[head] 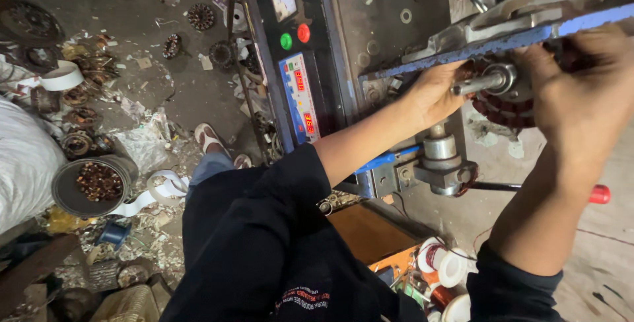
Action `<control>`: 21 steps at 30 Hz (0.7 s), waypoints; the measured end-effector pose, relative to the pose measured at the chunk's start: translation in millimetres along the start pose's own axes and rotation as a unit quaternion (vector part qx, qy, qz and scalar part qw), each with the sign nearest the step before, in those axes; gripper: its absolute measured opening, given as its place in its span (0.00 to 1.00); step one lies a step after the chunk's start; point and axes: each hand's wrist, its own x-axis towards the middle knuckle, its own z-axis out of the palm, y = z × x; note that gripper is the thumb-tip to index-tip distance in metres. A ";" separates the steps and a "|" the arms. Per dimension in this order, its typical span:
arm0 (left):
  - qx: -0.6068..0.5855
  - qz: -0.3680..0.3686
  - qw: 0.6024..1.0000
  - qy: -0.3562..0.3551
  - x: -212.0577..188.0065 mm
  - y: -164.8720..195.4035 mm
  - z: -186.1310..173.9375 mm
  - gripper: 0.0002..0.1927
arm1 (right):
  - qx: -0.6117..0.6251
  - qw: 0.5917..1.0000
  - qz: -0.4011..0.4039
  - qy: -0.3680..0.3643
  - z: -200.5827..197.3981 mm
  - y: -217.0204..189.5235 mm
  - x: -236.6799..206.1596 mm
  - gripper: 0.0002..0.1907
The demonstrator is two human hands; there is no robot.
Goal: The person operates a motor winding machine, feeding copper wire into the device and guiding it around a stator core. They repeatedly adjust the stator and press the machine's control buttons to continue the winding process.
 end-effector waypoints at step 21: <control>0.207 -0.069 0.971 0.100 -65.1 34.4 50.9 0.23 | -0.021 0.999 0.012 0.022 -2.5 13.7 -0.7 0.09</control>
